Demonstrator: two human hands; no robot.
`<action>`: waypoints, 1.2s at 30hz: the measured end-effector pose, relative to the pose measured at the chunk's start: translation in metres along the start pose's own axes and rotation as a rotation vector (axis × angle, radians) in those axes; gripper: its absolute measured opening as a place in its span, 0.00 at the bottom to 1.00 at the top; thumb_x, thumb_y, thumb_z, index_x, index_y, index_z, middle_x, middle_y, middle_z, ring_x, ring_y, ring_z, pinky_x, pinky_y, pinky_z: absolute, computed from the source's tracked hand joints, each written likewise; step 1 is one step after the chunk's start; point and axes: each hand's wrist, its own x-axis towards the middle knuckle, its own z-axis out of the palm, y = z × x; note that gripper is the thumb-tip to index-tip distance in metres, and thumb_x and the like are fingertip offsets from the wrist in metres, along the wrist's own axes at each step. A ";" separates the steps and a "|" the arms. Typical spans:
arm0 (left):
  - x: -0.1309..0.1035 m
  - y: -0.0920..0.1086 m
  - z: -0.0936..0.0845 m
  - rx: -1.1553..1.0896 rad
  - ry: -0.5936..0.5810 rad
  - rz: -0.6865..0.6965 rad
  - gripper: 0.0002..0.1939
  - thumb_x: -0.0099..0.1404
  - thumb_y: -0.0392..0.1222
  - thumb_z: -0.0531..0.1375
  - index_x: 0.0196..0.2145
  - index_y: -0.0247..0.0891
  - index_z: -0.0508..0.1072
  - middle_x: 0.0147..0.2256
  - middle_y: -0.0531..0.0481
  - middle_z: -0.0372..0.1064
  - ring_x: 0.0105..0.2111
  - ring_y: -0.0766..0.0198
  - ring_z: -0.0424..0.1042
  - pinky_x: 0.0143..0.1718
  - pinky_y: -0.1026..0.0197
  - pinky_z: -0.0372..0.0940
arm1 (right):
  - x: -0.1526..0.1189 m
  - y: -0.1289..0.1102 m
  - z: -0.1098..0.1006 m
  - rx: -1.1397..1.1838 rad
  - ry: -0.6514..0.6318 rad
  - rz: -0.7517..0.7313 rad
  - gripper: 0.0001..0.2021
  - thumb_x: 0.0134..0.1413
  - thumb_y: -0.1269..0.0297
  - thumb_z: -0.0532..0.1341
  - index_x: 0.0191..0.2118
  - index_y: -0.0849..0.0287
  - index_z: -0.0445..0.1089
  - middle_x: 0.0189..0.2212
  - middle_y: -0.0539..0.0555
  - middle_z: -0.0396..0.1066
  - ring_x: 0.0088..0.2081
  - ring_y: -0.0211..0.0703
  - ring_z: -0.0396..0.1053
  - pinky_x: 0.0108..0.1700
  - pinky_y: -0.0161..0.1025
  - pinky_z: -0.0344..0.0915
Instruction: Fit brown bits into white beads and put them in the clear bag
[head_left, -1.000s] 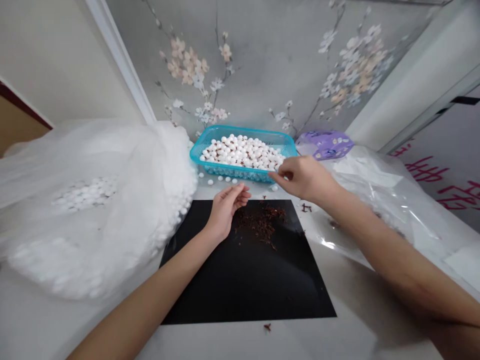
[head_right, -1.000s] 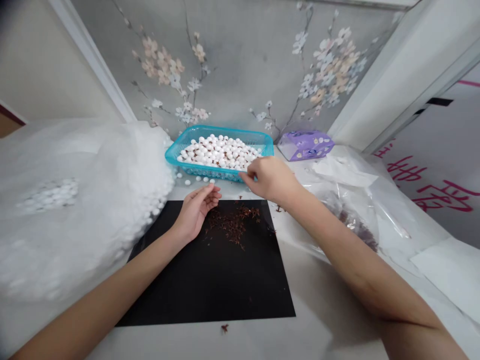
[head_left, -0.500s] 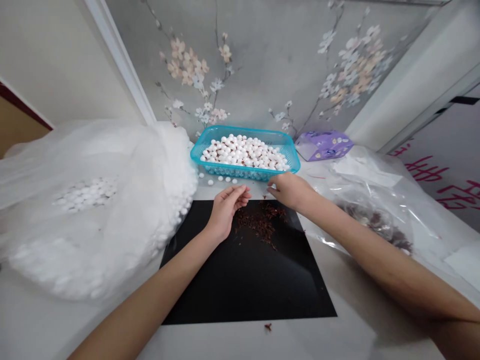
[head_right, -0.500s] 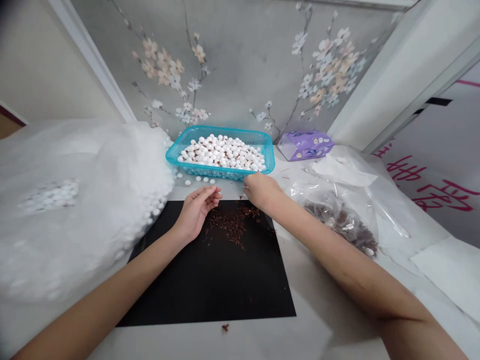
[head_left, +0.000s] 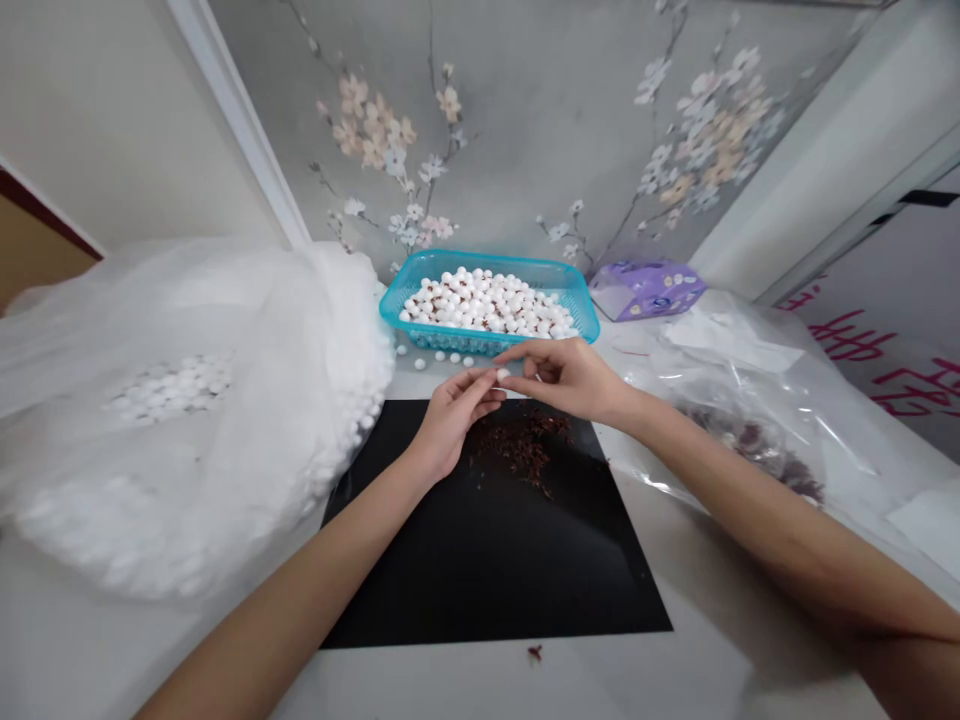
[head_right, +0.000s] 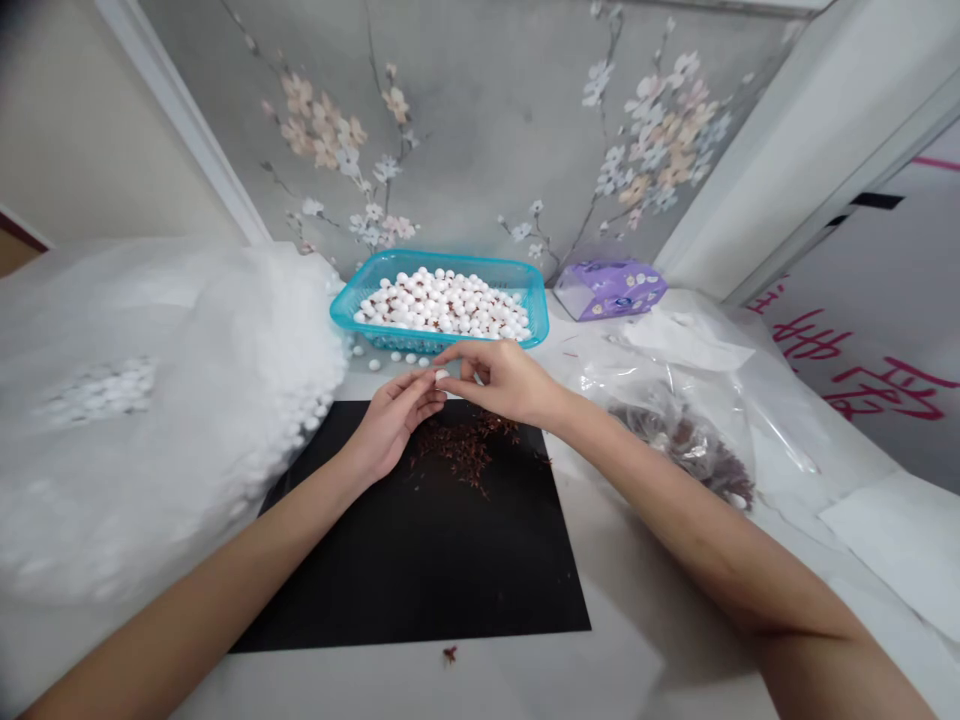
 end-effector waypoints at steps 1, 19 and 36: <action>0.000 0.000 0.000 -0.007 0.010 -0.003 0.07 0.53 0.43 0.64 0.31 0.39 0.75 0.30 0.54 0.72 0.31 0.70 0.70 0.38 0.65 0.63 | 0.000 0.000 -0.003 -0.063 0.011 -0.017 0.12 0.53 0.60 0.58 0.39 0.62 0.70 0.17 0.44 0.57 0.17 0.28 0.50 0.21 0.30 0.49; -0.002 0.001 0.002 -0.025 0.045 0.007 0.10 0.52 0.41 0.64 0.34 0.38 0.75 0.34 0.51 0.73 0.31 0.71 0.69 0.38 0.66 0.62 | 0.003 0.012 -0.001 -0.320 -0.043 0.052 0.06 0.53 0.70 0.55 0.31 0.62 0.69 0.25 0.51 0.65 0.25 0.35 0.60 0.28 0.33 0.55; -0.003 0.002 0.002 0.044 -0.034 -0.003 0.09 0.53 0.46 0.64 0.30 0.38 0.76 0.29 0.51 0.73 0.29 0.71 0.68 0.36 0.66 0.62 | -0.001 -0.004 0.021 0.226 0.289 0.122 0.10 0.52 0.58 0.59 0.30 0.61 0.67 0.17 0.43 0.50 0.19 0.30 0.48 0.21 0.31 0.49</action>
